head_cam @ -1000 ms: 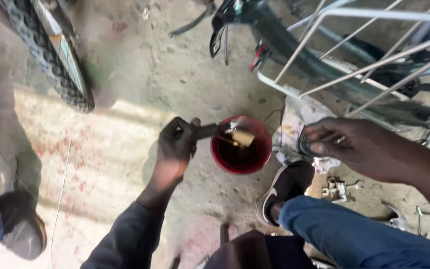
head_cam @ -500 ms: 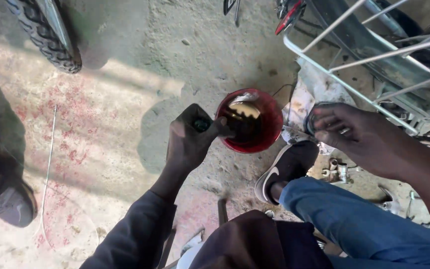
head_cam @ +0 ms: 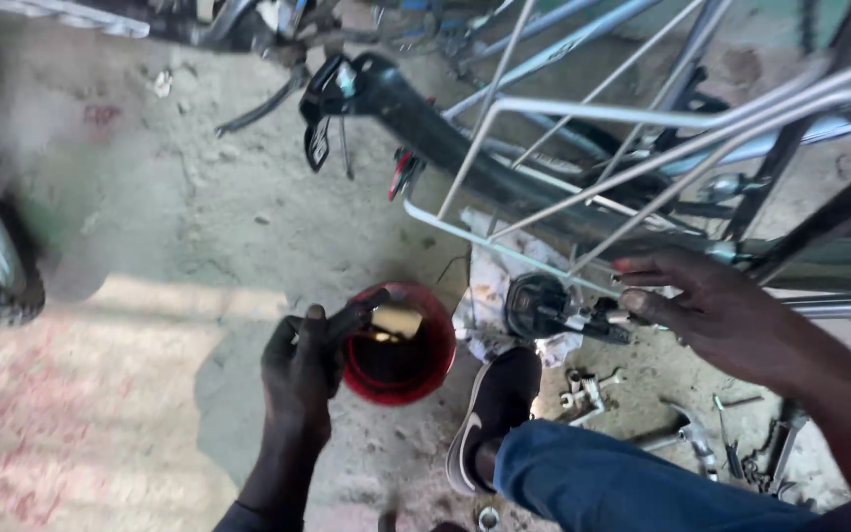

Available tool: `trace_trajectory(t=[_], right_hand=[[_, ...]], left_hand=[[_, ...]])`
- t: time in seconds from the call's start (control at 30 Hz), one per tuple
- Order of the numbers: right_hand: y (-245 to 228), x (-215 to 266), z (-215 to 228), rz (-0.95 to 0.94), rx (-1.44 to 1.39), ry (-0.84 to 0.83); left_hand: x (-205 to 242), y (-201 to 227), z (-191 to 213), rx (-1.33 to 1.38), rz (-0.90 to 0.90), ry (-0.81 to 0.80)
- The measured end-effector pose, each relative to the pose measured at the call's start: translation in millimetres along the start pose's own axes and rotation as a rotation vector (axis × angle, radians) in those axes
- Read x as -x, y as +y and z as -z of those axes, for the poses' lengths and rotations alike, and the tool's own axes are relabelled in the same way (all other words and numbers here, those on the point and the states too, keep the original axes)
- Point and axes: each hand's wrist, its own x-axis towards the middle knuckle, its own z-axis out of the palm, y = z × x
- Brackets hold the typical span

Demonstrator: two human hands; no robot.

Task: The person applies red grease to a bicycle headset bearing and inserts it into the frame's head tube. They then wipe the bearing and the frame with a cloth before reinserting the bearing into the head tube.

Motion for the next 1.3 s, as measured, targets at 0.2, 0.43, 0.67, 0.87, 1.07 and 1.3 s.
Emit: trace_trajectory(t=[0.2,0.43,0.67,0.87,1.07,1.3], right_hand=[[-3,8,-1,0.068,-0.047,0.081],[42,10,9,-0.001,0.121,-0.727],[174,-87,-82,-0.171,-0.483,-0.473],[301,-177,-233,0.392,-0.209,0.117],[305,-135,-235,0.213,-0.725,0.141],[380,-86,-236,-0.455,-1.765,0.026]], left_hand=[[20,10,-65,0.03,0.042,-0.168],[43,-1,-120,0.114,0.324,-0.194],[21,-65,-161,0.078,0.295,-0.223],[10,-93,-156,0.139,0.282,-0.131],[29,-88,-161,0.09,0.206,-0.24],[35,-90,-205,-0.41,0.179,-0.589]])
